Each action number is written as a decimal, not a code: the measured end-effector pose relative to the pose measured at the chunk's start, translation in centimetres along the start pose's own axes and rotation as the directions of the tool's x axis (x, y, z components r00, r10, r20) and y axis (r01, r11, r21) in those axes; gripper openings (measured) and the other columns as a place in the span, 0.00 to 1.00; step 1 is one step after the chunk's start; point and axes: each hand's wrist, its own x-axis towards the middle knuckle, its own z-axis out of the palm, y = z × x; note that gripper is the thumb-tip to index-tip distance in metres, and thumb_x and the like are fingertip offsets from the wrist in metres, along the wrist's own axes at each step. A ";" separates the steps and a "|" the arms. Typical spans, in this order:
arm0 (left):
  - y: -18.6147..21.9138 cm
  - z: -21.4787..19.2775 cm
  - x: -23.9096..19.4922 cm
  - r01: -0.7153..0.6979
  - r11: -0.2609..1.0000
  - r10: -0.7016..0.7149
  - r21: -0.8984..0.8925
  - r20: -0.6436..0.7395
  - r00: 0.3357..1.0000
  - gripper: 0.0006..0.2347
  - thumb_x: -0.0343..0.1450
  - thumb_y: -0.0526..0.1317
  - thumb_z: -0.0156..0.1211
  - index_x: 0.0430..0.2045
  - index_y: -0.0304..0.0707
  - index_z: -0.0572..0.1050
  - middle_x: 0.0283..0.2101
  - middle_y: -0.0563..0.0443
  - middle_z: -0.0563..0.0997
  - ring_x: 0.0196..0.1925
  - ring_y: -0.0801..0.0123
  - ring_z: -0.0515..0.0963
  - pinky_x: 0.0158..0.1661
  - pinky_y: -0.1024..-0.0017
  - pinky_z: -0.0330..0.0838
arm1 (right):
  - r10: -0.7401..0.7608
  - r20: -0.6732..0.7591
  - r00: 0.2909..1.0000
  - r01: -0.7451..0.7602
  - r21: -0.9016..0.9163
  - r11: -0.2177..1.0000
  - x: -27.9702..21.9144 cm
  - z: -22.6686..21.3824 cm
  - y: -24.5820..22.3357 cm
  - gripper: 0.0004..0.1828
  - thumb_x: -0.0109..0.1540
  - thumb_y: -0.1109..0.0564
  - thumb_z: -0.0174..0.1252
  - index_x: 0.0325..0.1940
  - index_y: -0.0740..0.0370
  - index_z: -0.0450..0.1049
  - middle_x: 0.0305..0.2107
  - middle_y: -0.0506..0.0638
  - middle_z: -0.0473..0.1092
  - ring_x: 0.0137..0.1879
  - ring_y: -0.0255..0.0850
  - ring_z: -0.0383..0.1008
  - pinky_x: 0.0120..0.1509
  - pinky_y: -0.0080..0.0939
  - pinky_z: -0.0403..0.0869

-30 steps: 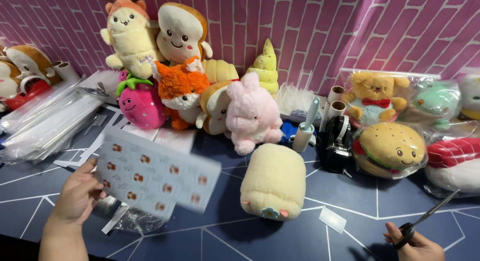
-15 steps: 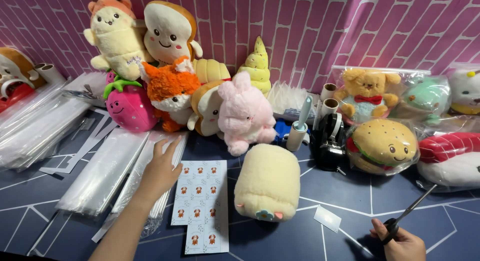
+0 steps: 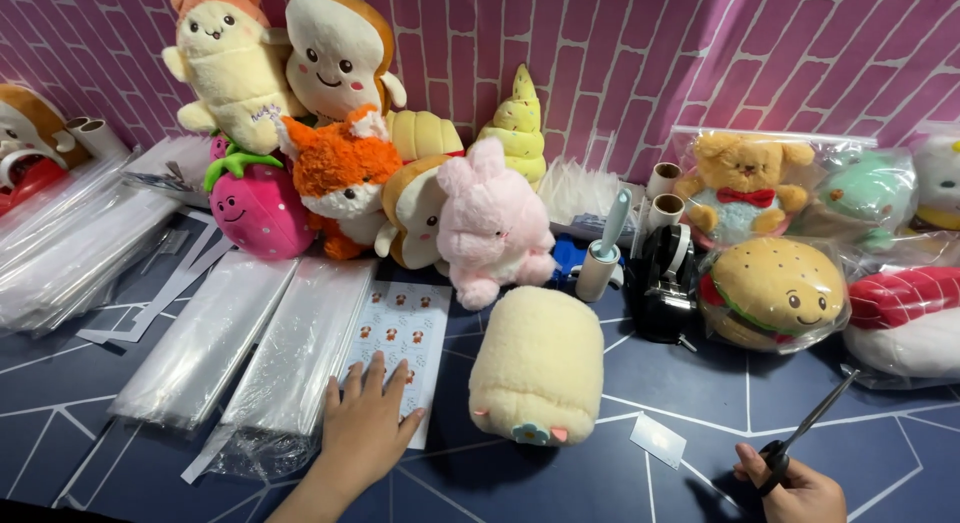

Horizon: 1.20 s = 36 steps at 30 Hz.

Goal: Cutting paper tags from a sheet and using a hot glue gun to attach them to plush toys.

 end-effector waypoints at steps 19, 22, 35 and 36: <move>1.6 3.3 0.7 -0.289 0.929 0.248 -0.229 -0.192 0.950 0.29 0.78 0.55 0.43 0.73 0.44 0.50 0.78 0.39 0.41 0.79 0.48 0.36 0.71 0.49 0.39 | 0.010 0.033 0.999 -0.008 -0.050 0.999 0.5 0.2 0.7 0.19 0.62 0.49 0.70 0.33 0.72 0.87 0.28 0.59 0.82 0.40 0.39 0.76 0.51 0.37 0.69; 1.1 3.6 1.2 -0.271 0.931 0.216 -0.246 -0.227 0.950 0.28 0.77 0.55 0.44 0.72 0.45 0.52 0.77 0.39 0.43 0.79 0.48 0.38 0.71 0.49 0.41 | 0.011 0.029 1.000 -0.010 -0.037 0.999 0.7 0.2 0.8 0.19 0.63 0.50 0.70 0.34 0.72 0.87 0.27 0.60 0.82 0.39 0.40 0.76 0.50 0.37 0.69; 0.6 1.6 0.4 -0.438 0.751 0.188 -0.494 -0.477 0.859 0.25 0.75 0.52 0.46 0.68 0.47 0.63 0.76 0.49 0.56 0.79 0.52 0.45 0.70 0.49 0.46 | -0.098 0.187 0.977 0.145 -0.255 0.956 2.2 -1.7 0.0 0.18 0.62 0.48 0.65 0.25 0.63 0.86 0.18 0.49 0.79 0.29 0.36 0.70 0.41 0.34 0.67; 1.2 0.2 -0.8 -0.448 0.748 0.202 -0.490 -0.474 0.857 0.25 0.75 0.52 0.46 0.68 0.47 0.63 0.76 0.49 0.56 0.79 0.52 0.45 0.70 0.49 0.46 | -0.089 0.175 0.980 0.133 -0.255 0.958 2.2 -2.4 -0.5 0.18 0.62 0.48 0.65 0.25 0.63 0.86 0.18 0.49 0.79 0.29 0.36 0.70 0.41 0.34 0.67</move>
